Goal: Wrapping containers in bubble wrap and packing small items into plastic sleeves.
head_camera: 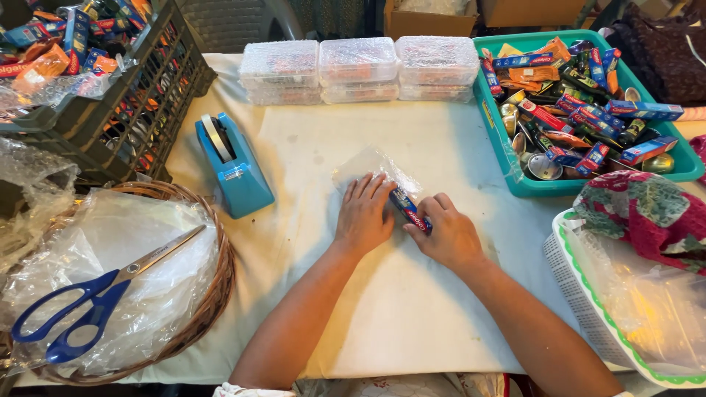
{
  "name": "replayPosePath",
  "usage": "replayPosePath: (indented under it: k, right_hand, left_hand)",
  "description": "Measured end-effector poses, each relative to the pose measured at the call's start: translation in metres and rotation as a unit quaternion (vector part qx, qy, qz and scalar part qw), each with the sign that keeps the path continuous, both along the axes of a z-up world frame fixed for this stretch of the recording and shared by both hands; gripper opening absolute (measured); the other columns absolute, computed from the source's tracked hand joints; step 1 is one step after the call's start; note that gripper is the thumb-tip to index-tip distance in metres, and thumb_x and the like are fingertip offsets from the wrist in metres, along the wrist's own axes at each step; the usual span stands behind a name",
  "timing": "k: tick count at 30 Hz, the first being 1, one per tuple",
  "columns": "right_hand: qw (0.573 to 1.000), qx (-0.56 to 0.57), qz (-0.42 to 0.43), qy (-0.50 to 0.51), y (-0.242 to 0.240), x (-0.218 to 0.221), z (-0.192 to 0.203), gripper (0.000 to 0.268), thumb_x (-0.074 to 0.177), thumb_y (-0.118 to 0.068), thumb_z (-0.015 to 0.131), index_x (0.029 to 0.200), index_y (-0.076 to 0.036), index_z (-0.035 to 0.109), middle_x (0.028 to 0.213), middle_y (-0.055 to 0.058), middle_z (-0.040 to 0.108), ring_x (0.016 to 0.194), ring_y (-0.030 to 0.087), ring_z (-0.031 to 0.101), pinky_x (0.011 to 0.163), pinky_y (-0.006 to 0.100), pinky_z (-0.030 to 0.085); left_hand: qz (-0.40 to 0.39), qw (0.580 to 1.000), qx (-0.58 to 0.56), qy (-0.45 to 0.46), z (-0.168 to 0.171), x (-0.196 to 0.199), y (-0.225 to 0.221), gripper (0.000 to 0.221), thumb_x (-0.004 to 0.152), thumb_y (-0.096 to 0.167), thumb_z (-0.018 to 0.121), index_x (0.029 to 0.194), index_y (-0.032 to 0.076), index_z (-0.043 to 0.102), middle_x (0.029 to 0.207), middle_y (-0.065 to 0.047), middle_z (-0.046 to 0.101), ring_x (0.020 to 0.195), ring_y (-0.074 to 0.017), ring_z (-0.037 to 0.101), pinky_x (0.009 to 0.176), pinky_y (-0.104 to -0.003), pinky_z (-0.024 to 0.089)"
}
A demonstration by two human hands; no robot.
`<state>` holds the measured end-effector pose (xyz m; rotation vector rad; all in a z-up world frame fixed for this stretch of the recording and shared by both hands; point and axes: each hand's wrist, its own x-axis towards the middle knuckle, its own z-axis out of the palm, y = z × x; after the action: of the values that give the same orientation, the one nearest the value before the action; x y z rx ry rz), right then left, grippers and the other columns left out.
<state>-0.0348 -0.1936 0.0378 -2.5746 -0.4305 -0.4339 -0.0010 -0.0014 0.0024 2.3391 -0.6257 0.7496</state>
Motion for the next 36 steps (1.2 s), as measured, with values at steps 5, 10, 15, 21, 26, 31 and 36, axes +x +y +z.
replayPosePath:
  k: [5,10,15,21,26,31,36]
  right_hand:
    - [0.997,0.009,0.064,0.047,-0.004,-0.002,0.018,0.045,0.073,-0.018,0.079,0.113,-0.012,0.059,0.101,0.008,0.062,0.085,0.029,0.069,0.072,0.042,0.056]
    - [0.989,-0.034,0.114,0.088,-0.016,0.004,0.019,0.046,0.076,-0.019,0.079,0.118,-0.017,0.063,0.105,0.007,0.063,0.091,0.027,0.068,0.078,0.04,0.057]
    - [0.987,-0.041,0.155,0.009,-0.015,0.001,0.017,0.055,0.072,-0.026,0.084,0.122,-0.016,0.063,0.114,0.009,0.063,0.106,0.032,0.063,0.09,0.042,0.053]
    - [0.976,-0.005,0.195,-0.101,-0.013,0.015,-0.004,0.097,0.069,-0.044,0.084,0.15,-0.006,0.045,0.143,0.033,0.048,0.127,0.049,0.048,0.105,0.052,0.04]
    - [0.985,-0.046,0.147,-0.075,-0.018,0.027,-0.029,0.068,0.074,-0.039,0.079,0.135,-0.012,0.063,0.121,0.015,0.069,0.113,0.036,0.062,0.1,0.046,0.05]
    - [0.997,-0.044,0.058,-0.023,-0.011,0.014,-0.019,0.045,0.08,-0.032,0.078,0.12,-0.014,0.072,0.101,0.009,0.073,0.099,0.03,0.068,0.09,0.041,0.055]
    - [0.997,-0.071,0.012,-0.02,-0.005,0.01,-0.022,0.042,0.08,-0.037,0.082,0.114,-0.015,0.072,0.097,0.006,0.073,0.098,0.027,0.069,0.089,0.04,0.056]
  left_hand:
    - [0.082,0.989,0.078,0.094,-0.03,0.014,-0.001,0.061,0.087,0.02,0.061,0.146,0.01,0.049,0.149,-0.015,0.054,0.142,-0.0379,0.044,0.118,-0.053,0.028]
    - [0.055,0.987,0.096,0.114,-0.022,0.01,-0.001,0.052,0.101,0.025,0.054,0.15,0.01,0.047,0.152,-0.014,0.052,0.142,-0.0387,0.044,0.119,-0.055,0.027]
    - [0.021,0.99,0.086,0.108,-0.028,0.013,-0.004,0.05,0.1,0.024,0.052,0.15,0.014,0.05,0.155,-0.013,0.05,0.144,-0.0384,0.043,0.119,-0.054,0.029]
    - [0.042,0.987,0.143,0.068,-0.051,0.023,-0.003,0.059,0.094,0.021,0.057,0.151,0.008,0.049,0.159,-0.014,0.048,0.144,-0.0397,0.048,0.122,-0.053,0.034]
    - [0.014,0.997,0.074,0.031,-0.032,0.008,-0.001,0.069,0.084,0.016,0.062,0.151,0.009,0.046,0.156,-0.017,0.049,0.141,-0.0401,0.049,0.121,-0.05,0.036]
    - [0.003,0.997,0.063,0.042,-0.028,0.005,-0.003,0.071,0.082,0.012,0.064,0.151,0.01,0.047,0.156,-0.015,0.05,0.142,-0.0374,0.048,0.121,-0.047,0.037]
    - [-0.004,0.997,0.066,0.035,-0.034,0.009,0.001,0.07,0.083,0.01,0.064,0.151,0.012,0.049,0.156,-0.013,0.051,0.145,-0.0332,0.049,0.123,-0.045,0.037]
